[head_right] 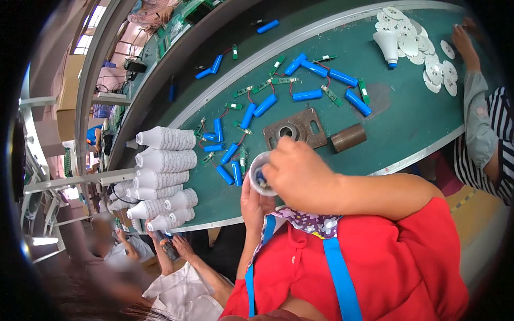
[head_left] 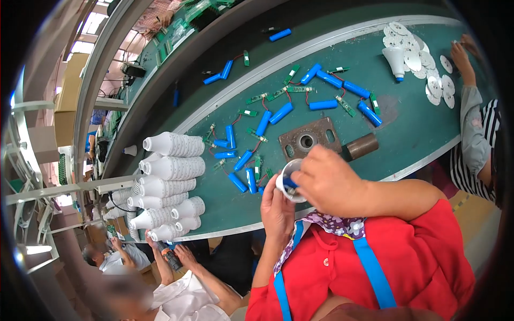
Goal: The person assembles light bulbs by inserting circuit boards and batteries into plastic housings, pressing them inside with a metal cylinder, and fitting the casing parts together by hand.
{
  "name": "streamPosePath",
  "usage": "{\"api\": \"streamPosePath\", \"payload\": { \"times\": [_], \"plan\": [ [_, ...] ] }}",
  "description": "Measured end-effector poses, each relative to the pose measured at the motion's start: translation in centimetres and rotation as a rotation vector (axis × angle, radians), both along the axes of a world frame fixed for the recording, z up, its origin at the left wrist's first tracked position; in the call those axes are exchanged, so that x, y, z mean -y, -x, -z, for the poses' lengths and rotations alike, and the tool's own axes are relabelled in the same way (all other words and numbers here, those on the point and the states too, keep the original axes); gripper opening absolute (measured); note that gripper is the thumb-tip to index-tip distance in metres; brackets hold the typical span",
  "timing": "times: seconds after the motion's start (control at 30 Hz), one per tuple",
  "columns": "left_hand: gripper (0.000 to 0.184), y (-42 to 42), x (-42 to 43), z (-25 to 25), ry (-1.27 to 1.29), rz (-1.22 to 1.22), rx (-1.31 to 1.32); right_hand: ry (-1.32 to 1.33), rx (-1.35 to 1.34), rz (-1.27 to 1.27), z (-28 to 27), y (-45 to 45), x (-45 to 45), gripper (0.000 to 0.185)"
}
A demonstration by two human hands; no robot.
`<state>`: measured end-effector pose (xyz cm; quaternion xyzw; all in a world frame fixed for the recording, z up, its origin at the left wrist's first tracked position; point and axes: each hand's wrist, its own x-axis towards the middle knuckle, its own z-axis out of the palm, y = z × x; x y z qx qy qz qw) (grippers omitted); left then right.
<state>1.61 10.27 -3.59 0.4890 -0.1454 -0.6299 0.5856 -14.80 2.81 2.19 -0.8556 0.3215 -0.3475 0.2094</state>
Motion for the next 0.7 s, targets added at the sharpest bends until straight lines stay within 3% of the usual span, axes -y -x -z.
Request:
{"api": "streamPosePath", "payload": {
  "times": [0.1,0.37,0.47,0.6,0.7],
  "plan": [
    [0.036,2.4,3.4,-1.3,0.063,0.053,0.071,0.049,-0.157,0.004,-1.9,2.0,1.9,0.017],
    [0.035,3.4,8.0,2.0,0.106,0.277,0.23,0.039,-0.48,0.023,-1.1,2.7,6.2,0.018],
    [0.034,2.8,7.9,0.9,0.04,0.308,0.206,0.083,-0.578,-0.034,-1.5,1.4,6.6,0.017],
    [0.037,2.4,8.2,-2.1,0.19,0.344,-0.151,0.069,-0.636,-0.083,-2.3,-0.1,7.0,0.016],
    [0.039,2.4,8.6,-2.8,0.193,0.369,0.011,0.091,-0.638,-0.119,-2.4,-0.1,7.3,0.015]
  ]
}}
